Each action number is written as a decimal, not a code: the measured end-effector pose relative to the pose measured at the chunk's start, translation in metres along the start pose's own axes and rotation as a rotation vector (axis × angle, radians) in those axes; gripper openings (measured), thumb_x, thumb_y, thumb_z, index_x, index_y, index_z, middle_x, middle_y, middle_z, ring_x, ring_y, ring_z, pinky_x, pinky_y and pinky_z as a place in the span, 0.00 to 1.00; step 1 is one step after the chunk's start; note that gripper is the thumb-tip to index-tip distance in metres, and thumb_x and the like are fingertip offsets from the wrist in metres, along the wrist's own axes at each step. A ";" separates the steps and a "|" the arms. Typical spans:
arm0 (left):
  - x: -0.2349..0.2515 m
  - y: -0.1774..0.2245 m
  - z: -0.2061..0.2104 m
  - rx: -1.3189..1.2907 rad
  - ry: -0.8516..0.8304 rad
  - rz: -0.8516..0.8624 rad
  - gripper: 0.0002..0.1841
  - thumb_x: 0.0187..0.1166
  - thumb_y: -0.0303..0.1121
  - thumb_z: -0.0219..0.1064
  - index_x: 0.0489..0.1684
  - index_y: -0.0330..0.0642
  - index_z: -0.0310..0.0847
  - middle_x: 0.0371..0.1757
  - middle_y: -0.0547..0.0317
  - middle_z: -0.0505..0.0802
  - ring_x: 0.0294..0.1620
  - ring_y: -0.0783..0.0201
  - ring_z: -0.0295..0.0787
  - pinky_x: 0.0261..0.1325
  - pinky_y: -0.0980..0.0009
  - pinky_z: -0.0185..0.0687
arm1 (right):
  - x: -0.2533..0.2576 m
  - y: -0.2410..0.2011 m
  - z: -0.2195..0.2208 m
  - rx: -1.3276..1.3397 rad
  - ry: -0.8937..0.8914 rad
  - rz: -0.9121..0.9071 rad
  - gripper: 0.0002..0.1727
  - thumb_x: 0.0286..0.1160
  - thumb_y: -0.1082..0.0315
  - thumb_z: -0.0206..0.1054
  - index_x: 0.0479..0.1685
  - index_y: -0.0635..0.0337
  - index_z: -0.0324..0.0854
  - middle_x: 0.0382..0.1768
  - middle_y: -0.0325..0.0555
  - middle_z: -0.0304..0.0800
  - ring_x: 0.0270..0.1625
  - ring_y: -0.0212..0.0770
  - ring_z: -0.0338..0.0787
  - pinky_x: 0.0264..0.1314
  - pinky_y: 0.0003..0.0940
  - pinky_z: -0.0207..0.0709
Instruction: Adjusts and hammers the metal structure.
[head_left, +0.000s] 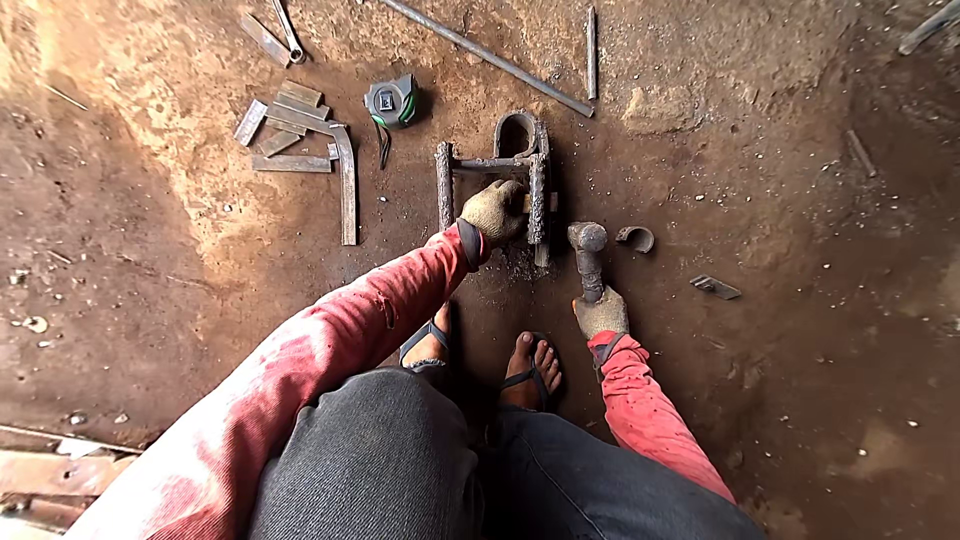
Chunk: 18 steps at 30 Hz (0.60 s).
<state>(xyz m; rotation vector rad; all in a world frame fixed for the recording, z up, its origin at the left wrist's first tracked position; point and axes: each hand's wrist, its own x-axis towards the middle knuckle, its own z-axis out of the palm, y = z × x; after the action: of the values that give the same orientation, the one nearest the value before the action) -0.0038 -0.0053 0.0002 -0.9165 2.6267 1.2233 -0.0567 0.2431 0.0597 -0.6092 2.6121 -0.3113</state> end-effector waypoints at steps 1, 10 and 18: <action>0.000 0.000 0.000 0.000 0.002 0.005 0.25 0.70 0.45 0.75 0.66 0.47 0.85 0.65 0.49 0.90 0.65 0.50 0.89 0.65 0.42 0.84 | 0.004 -0.018 -0.022 -0.012 -0.239 0.143 0.21 0.84 0.64 0.66 0.59 0.78 0.82 0.52 0.75 0.89 0.58 0.67 0.91 0.66 0.61 0.80; 0.002 -0.004 0.003 -0.002 0.005 0.012 0.25 0.70 0.45 0.75 0.67 0.50 0.84 0.62 0.52 0.92 0.63 0.52 0.90 0.65 0.42 0.84 | 0.035 0.040 0.022 0.049 -0.276 0.254 0.22 0.71 0.62 0.74 0.60 0.68 0.84 0.52 0.62 0.92 0.58 0.58 0.92 0.66 0.60 0.81; 0.002 -0.003 0.003 -0.018 -0.001 -0.002 0.26 0.70 0.46 0.75 0.68 0.50 0.84 0.63 0.52 0.92 0.64 0.52 0.90 0.66 0.42 0.84 | 0.033 0.037 0.019 0.047 -0.273 0.259 0.23 0.70 0.63 0.74 0.61 0.69 0.84 0.54 0.63 0.92 0.60 0.58 0.91 0.67 0.59 0.81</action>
<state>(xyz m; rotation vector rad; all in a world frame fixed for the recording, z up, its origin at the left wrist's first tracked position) -0.0040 -0.0055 -0.0044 -0.9208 2.6181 1.2479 -0.0884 0.2574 0.0198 -0.2704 2.3768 -0.1917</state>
